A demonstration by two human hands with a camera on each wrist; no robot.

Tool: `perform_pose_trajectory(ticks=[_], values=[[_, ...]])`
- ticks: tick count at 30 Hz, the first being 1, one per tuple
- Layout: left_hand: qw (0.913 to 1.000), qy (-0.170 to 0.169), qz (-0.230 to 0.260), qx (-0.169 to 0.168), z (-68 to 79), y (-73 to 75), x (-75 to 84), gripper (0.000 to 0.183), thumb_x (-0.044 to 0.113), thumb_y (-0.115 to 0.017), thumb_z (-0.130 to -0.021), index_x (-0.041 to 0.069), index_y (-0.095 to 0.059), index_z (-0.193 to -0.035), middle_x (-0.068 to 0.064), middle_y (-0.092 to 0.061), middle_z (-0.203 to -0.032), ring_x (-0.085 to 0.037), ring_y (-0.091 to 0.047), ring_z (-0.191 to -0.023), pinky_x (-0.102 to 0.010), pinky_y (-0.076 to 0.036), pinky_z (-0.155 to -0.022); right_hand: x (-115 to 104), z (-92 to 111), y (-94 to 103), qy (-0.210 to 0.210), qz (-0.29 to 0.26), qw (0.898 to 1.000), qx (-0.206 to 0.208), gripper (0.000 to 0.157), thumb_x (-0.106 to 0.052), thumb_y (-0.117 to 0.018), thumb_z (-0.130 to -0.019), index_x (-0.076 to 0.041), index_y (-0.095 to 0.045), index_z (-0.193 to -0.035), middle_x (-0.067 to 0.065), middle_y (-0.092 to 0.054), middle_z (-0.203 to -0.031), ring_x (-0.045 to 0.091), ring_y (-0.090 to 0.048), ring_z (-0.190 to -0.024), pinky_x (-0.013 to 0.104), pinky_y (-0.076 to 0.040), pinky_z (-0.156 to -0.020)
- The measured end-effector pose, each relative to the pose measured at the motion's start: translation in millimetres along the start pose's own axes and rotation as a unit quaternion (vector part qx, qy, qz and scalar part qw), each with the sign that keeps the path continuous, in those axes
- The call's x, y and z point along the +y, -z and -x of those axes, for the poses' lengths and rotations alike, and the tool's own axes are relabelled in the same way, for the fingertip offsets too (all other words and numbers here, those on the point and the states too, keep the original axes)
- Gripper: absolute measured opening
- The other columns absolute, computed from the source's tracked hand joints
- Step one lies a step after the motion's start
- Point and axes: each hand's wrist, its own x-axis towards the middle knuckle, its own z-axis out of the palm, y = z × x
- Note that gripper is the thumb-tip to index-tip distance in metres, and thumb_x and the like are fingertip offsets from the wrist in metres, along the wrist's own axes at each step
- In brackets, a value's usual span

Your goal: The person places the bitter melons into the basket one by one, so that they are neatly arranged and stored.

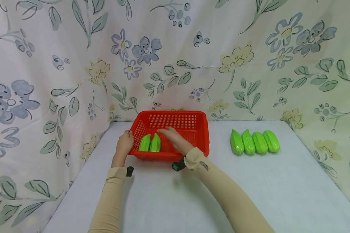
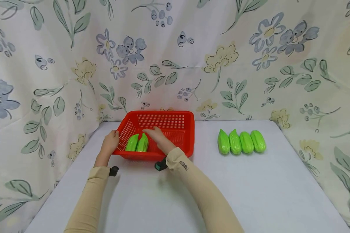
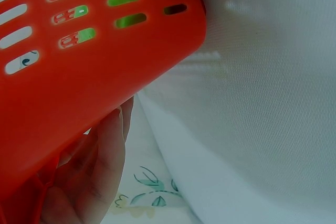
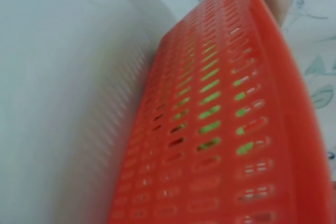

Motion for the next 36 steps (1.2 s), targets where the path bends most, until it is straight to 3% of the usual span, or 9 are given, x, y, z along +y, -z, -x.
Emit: perform_pose_trajectory(ticks=[8,15,36], values=[[1.0000,-0.002,-0.002,-0.001,-0.7,-0.2,0.1,0.051,0.028,-0.022,-0.108,-0.006,-0.039,-0.141,-0.031,-0.054,-0.132,-0.036,-0.058,-0.101,-0.051,-0.049,-0.085,-1.3,4.6,5.3,0.045,0.009,0.999,0.023,0.083,-0.043,-0.061,-0.093,-0.013,-0.017,-0.157,0.008,-0.018,-0.164,0.030,-0.021,-0.150,0.051,-0.020,-0.120],[1.0000,-0.002,-0.003,-0.005,1.1,0.6,1.0,0.051,0.028,-0.022,-0.108,-0.006,-0.037,-0.143,-0.031,-0.054,-0.131,-0.035,-0.058,-0.098,-0.048,-0.049,-0.081,-0.4,14.1,10.0,0.084,0.022,0.995,0.041,0.081,-0.043,-0.062,-0.093,-0.017,-0.019,-0.157,0.007,-0.019,-0.164,0.029,-0.020,-0.150,0.052,-0.022,-0.119],[1.0000,-0.008,-0.001,0.003,-1.0,0.0,-0.1,0.051,0.028,-0.023,-0.108,-0.006,-0.039,-0.141,-0.031,-0.054,-0.132,-0.036,-0.058,-0.100,-0.051,-0.048,-0.085,3.2,41.1,36.8,0.175,0.091,0.975,0.101,0.077,-0.045,-0.062,-0.093,-0.030,-0.020,-0.156,-0.001,-0.020,-0.163,0.026,-0.020,-0.151,0.056,-0.024,-0.117]])
